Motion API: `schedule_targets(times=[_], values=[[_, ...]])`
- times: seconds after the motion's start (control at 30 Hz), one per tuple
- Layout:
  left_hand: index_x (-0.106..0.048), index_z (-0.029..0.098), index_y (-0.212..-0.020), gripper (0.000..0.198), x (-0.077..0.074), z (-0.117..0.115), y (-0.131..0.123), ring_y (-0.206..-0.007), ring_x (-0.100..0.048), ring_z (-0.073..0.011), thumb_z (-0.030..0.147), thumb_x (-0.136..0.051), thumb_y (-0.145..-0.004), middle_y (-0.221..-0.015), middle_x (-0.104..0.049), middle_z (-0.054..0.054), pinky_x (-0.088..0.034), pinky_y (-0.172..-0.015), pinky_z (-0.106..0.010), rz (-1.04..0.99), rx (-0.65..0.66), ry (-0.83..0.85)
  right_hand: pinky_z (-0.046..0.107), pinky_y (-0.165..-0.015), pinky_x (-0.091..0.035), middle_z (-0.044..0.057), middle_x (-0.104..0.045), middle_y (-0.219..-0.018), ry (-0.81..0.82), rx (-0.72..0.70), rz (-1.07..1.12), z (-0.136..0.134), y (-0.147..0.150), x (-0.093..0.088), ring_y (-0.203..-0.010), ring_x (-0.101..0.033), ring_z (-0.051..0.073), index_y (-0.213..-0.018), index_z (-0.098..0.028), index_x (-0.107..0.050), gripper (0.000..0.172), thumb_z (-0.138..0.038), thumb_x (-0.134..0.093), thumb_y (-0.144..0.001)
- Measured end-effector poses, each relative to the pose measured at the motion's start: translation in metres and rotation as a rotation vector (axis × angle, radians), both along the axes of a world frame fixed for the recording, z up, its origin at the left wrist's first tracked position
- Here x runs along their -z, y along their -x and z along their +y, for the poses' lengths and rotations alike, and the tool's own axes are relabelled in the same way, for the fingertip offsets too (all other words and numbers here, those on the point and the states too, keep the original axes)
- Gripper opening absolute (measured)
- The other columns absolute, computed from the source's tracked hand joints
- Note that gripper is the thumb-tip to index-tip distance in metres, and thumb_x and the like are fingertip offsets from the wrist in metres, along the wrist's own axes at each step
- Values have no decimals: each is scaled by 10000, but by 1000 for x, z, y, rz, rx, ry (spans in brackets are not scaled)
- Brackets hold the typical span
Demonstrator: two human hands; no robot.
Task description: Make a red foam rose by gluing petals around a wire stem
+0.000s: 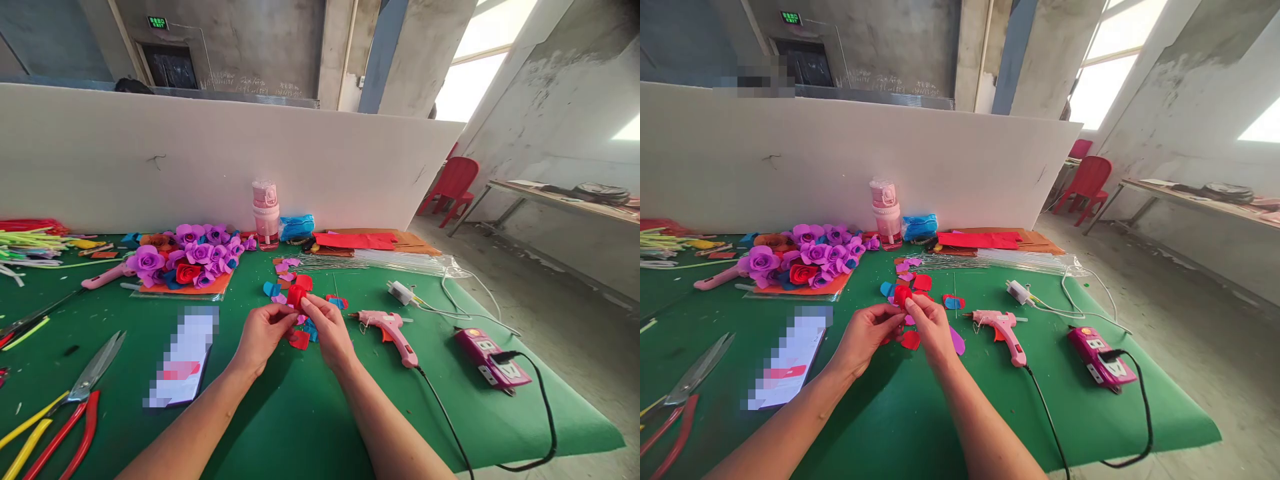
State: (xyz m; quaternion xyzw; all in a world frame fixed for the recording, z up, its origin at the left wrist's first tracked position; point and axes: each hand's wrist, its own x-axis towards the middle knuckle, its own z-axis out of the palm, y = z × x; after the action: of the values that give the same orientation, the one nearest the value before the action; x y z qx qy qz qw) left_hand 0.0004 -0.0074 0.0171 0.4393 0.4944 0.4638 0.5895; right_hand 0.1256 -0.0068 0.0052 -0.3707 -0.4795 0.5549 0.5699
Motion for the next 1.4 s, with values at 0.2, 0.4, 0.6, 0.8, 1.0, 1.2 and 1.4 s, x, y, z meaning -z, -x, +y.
schedule_targets(times=[0.2, 0.4, 0.6, 0.8, 1.0, 1.2, 1.4], values=[[-716, 139, -716, 359, 2, 1, 0, -490, -565, -105, 437, -811, -539, -610, -642, -7, -499, -505, -237, -7, 9, 1, 278, -713, -400, 10, -644, -744, -12, 37, -43, 2, 2, 3, -732, -529, 173, -846, -213, -744, 271, -428, -581, -825], [-712, 138, -698, 318, 1, 1, 0, -484, -562, -99, 412, -797, -561, -610, -656, -15, -478, -483, -216, 7, -10, -10, 287, -764, -440, 19, -703, -931, 8, 30, 45, 1, 3, 3, -839, -591, 187, -1006, -234, -709, 274, -392, -620, -801], [-709, 139, -725, 323, 1, 0, 0, -498, -563, -99, 400, -802, -560, -600, -651, -6, -493, -498, -223, -25, -43, 1, 307, -803, -451, 40, -702, -1003, 45, 18, 96, 2, 2, 5, -885, -613, 194, -1035, -227, -680, 286, -378, -614, -801], [-702, 144, -726, 342, 0, 0, 1, -502, -566, -94, 430, -797, -565, -579, -638, 2, -481, -487, -205, -14, -62, 14, 286, -737, -460, 22, -690, -837, 96, 27, 82, 3, 4, 5, -772, -605, 170, -868, -207, -678, 194, -300, -695, -699], [-711, 135, -733, 372, 2, 0, 0, -485, -555, -89, 455, -792, -562, -549, -627, 4, -480, -492, -203, -16, -69, 17, 248, -642, -439, -12, -643, -719, 155, 27, 135, 4, 6, 8, -651, -561, 121, -736, -189, -647, 169, -273, -753, -635], [-720, 136, -740, 326, 3, 0, 0, -530, -563, -102, 419, -780, -590, -570, -631, -2, -482, -500, -203, -36, -32, 2, 245, -619, -426, -11, -642, -707, 205, -29, 216, 4, 7, 9, -616, -545, 107, -736, -179, -657, 208, -298, -784, -622], [-724, 147, -882, 352, 1, 5, 6, -524, -548, -101, 377, -769, -619, -636, -650, -7, -464, -475, -206, -26, -13, 6, 243, -659, -426, -14, -644, -719, 150, 48, 205, 6, 1, 9, -651, -554, 107, -732, -183, -664, 211, -325, -790, -641]])
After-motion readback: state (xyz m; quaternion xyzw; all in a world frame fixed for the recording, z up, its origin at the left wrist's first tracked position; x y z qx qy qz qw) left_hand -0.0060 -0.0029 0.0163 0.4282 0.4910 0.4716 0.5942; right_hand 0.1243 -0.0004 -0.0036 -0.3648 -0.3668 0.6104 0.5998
